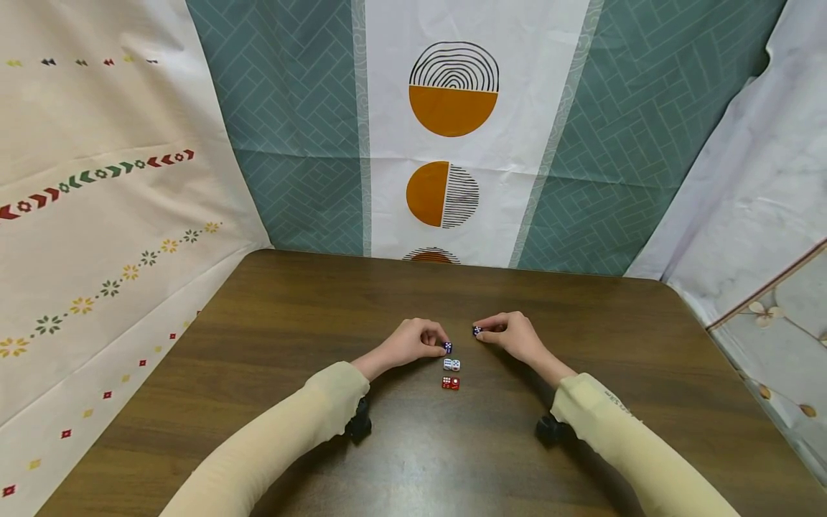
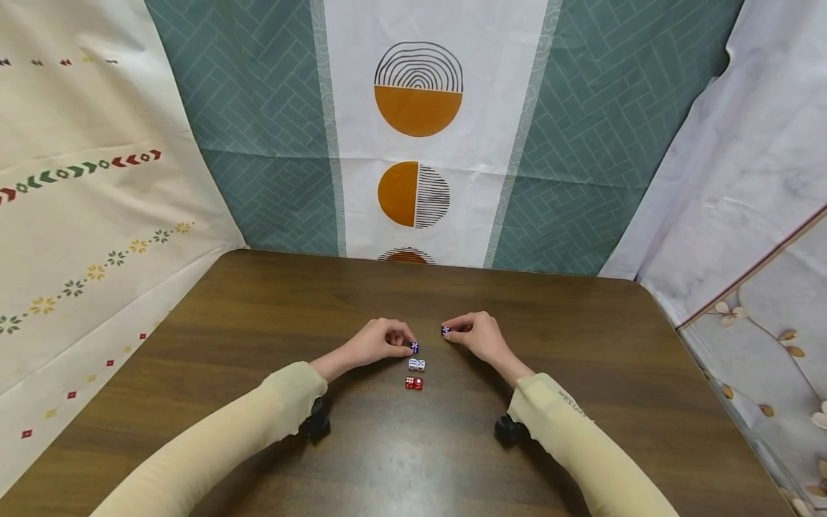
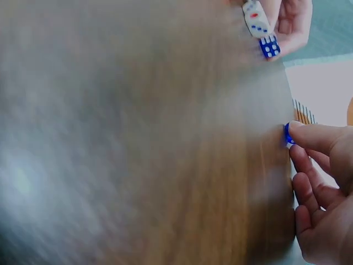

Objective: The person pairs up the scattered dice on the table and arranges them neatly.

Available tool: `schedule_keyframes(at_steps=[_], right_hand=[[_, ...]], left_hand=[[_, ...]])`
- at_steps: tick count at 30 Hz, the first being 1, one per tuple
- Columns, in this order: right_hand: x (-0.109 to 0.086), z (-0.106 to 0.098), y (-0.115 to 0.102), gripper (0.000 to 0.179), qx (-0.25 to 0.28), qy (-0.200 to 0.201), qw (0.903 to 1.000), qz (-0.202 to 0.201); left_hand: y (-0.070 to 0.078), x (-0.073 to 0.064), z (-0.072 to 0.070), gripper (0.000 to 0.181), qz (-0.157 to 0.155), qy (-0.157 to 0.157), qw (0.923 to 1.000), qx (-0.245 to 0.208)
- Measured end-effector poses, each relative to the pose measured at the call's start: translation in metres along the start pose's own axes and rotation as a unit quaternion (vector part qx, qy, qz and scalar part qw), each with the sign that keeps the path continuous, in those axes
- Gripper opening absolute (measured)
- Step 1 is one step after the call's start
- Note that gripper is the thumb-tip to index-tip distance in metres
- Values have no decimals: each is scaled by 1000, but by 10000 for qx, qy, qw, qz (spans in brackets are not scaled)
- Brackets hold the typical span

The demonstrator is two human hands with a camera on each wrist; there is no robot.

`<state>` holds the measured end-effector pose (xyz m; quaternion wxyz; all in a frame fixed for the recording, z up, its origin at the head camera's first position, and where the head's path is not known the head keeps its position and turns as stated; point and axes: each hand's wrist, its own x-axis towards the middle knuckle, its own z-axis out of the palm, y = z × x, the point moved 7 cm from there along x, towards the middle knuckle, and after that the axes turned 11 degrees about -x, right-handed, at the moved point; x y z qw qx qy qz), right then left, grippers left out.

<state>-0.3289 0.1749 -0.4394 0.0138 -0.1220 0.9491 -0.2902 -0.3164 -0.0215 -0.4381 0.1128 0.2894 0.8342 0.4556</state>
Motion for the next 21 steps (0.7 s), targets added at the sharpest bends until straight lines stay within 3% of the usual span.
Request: schedule_keyframes(at_steps=[21], right_hand=[[-14,20,-30,23,87,-244,9991,-332]], left_hand=[[0,0,1,9,-61,25,10000,-26]])
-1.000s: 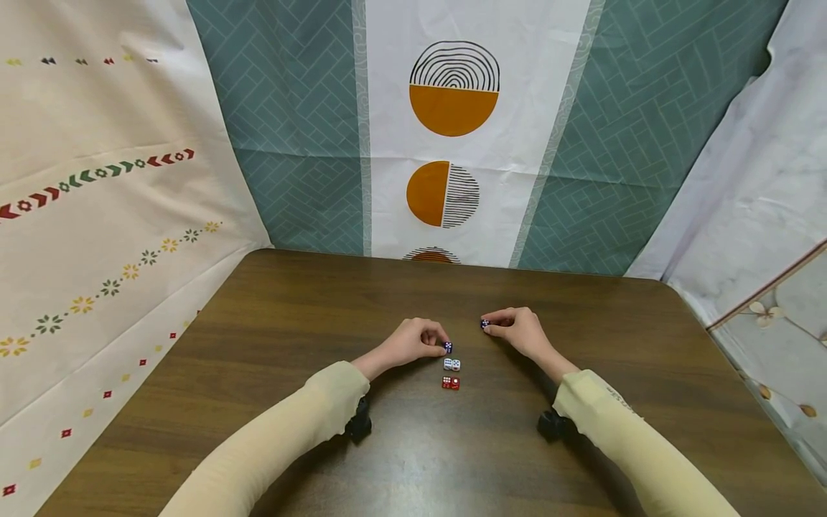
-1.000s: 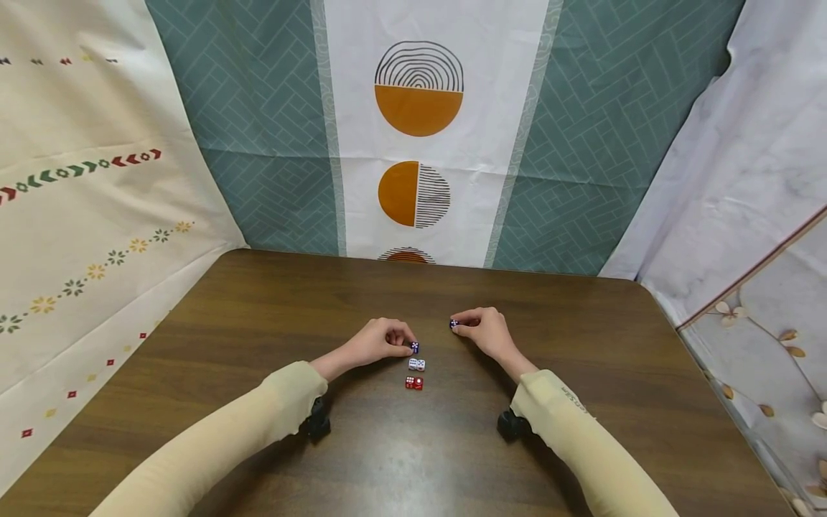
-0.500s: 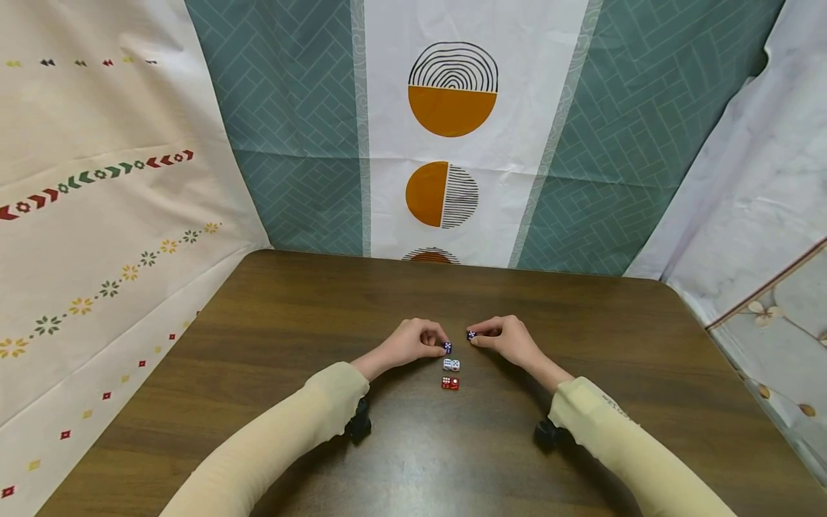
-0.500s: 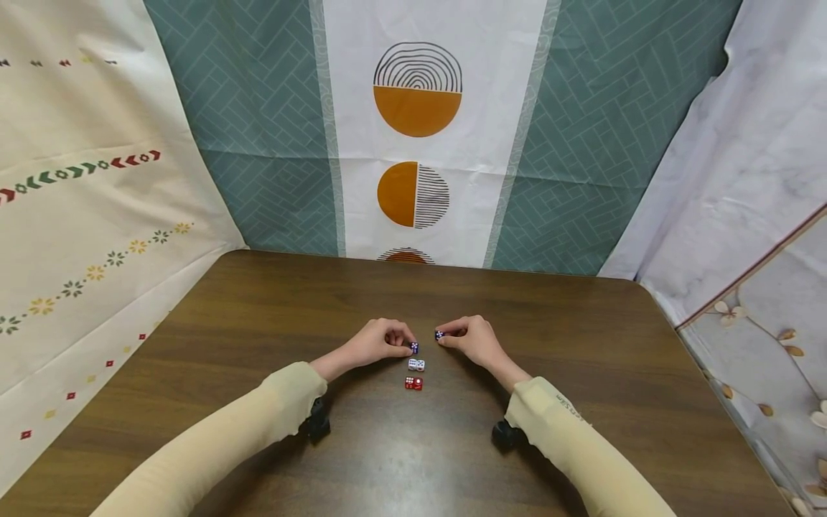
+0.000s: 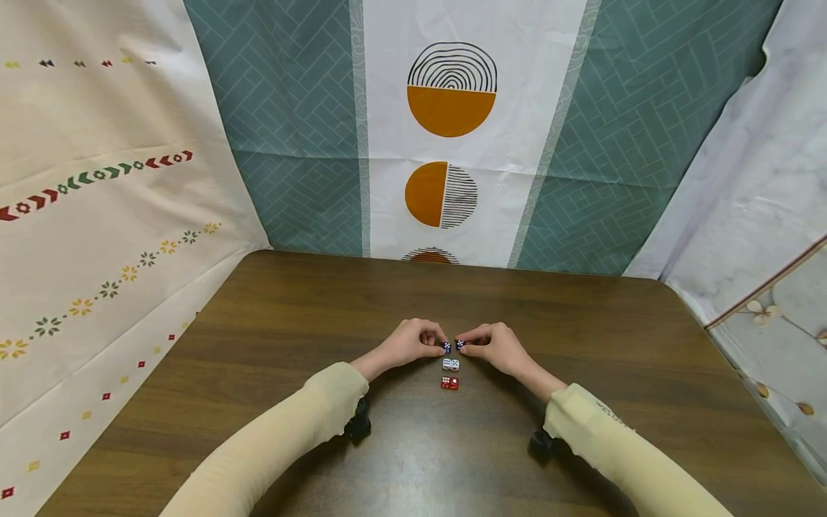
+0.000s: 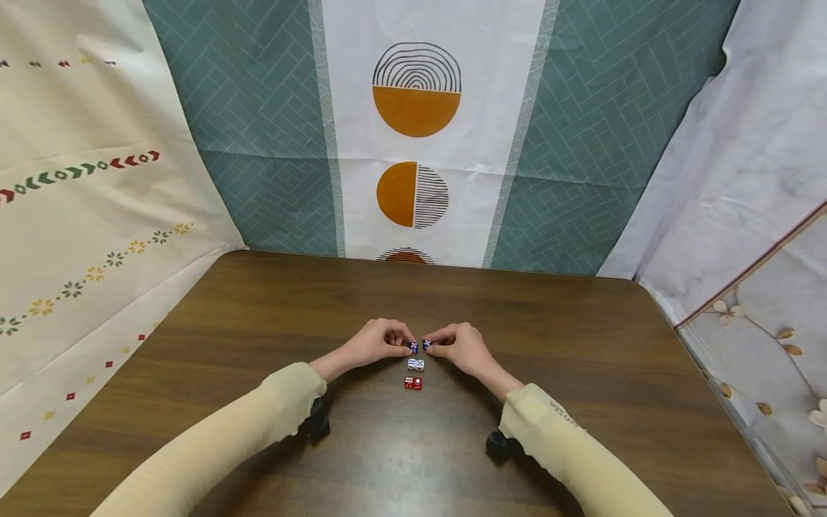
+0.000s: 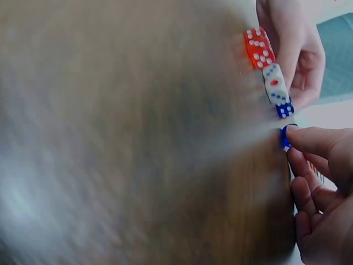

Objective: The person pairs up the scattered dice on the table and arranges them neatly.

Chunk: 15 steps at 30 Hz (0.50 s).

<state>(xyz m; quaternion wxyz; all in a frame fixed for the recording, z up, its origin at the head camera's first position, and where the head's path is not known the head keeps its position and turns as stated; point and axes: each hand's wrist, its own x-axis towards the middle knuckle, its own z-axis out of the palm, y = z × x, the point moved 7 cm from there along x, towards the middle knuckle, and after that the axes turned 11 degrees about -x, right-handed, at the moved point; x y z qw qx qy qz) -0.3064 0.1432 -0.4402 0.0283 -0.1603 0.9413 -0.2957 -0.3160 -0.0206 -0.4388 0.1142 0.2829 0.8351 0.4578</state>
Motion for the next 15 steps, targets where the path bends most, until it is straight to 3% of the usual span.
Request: schedule_keyframes(at_steps=[15], right_hand=[[-6,4,-11,23,30,170,9998,-105]], left_hand=[[-2,1,0,9,-29,35,10000,6]])
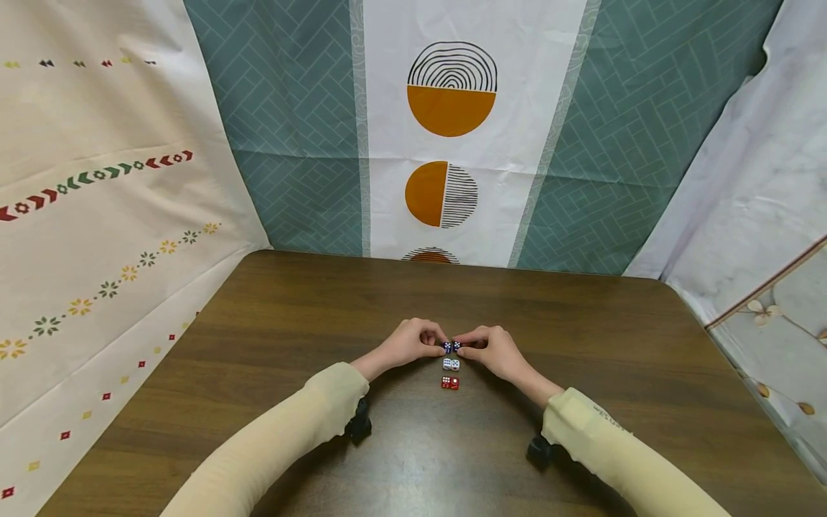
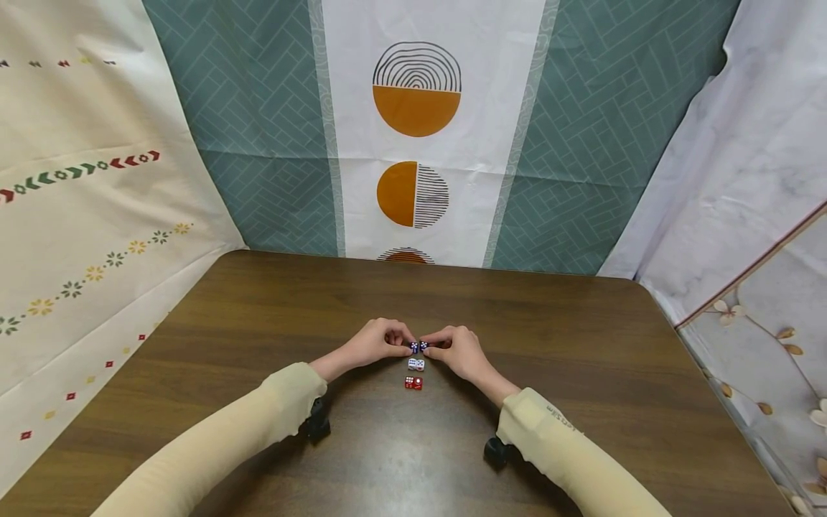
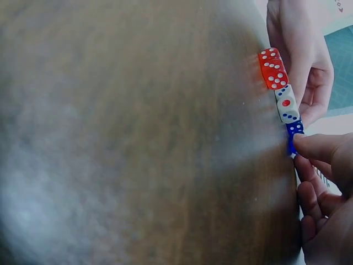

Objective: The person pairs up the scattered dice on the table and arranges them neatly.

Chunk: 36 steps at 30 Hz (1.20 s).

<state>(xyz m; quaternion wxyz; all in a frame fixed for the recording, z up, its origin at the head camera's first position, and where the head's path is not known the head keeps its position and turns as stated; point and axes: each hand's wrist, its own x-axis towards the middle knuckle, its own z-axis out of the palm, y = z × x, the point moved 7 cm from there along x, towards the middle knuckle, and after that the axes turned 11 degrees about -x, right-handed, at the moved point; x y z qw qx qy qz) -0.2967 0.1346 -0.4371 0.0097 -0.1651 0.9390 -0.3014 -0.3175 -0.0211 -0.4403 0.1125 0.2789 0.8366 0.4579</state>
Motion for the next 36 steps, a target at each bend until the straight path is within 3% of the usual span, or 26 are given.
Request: schedule_keyframes(at_steps=[36], right_hand=[[-5,3,-4,27,-83,111,9999,-79]], left_hand=[[-1,0,0,11,-50,78,9999,-95]])
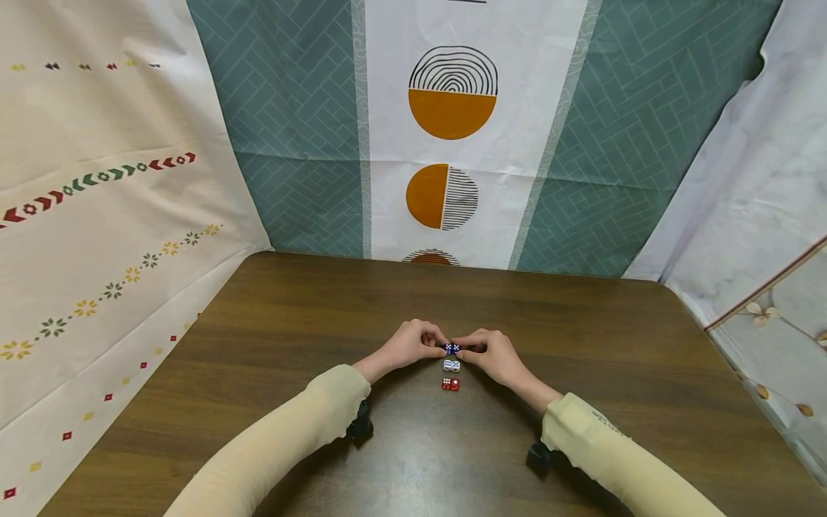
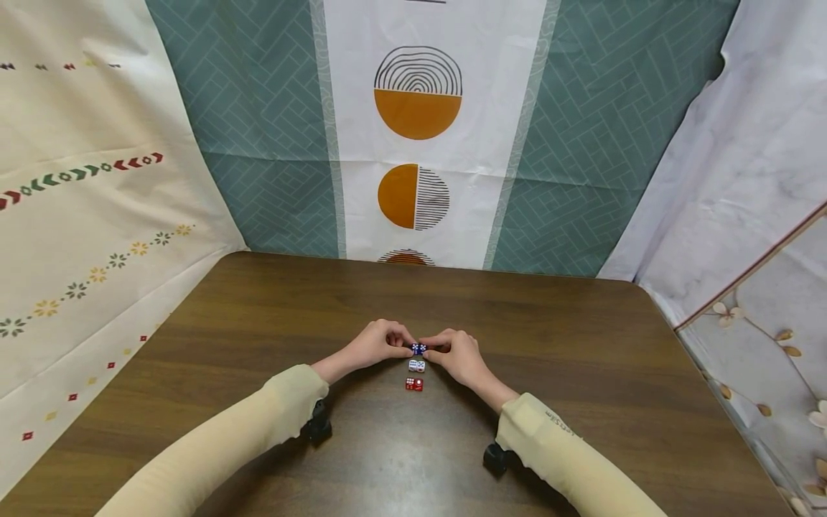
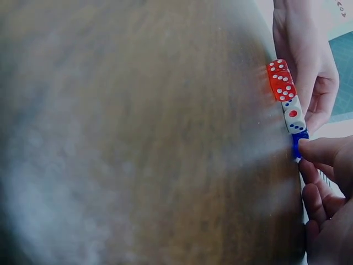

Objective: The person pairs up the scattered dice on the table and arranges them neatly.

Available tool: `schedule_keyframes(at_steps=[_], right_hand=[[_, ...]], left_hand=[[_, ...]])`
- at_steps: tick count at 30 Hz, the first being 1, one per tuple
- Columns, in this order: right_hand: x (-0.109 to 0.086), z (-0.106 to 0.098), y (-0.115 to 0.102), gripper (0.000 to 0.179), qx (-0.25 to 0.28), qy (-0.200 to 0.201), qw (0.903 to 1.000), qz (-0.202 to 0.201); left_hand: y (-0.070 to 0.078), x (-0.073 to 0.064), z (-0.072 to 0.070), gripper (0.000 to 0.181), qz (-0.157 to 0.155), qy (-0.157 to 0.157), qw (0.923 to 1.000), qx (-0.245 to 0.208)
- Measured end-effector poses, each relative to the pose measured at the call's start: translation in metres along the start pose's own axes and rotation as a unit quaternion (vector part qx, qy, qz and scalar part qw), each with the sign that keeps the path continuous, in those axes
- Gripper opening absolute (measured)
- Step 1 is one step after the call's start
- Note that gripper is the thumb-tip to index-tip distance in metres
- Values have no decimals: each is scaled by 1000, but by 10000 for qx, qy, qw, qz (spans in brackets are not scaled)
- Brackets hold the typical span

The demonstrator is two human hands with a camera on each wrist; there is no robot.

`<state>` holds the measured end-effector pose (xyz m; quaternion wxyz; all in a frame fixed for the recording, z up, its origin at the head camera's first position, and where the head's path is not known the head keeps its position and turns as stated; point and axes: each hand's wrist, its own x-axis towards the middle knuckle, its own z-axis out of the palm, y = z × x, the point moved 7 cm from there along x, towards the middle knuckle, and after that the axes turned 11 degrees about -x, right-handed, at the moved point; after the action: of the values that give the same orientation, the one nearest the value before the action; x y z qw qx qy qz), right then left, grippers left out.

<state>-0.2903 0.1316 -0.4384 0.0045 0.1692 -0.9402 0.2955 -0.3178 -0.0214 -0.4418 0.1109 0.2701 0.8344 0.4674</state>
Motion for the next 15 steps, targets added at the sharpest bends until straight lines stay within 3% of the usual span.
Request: schedule_keyframes(at_steps=[15], right_hand=[[-1,0,-2,27,-88,38,9999,-31]], left_hand=[[-2,1,1,11,-98,-3,9999,-71]])
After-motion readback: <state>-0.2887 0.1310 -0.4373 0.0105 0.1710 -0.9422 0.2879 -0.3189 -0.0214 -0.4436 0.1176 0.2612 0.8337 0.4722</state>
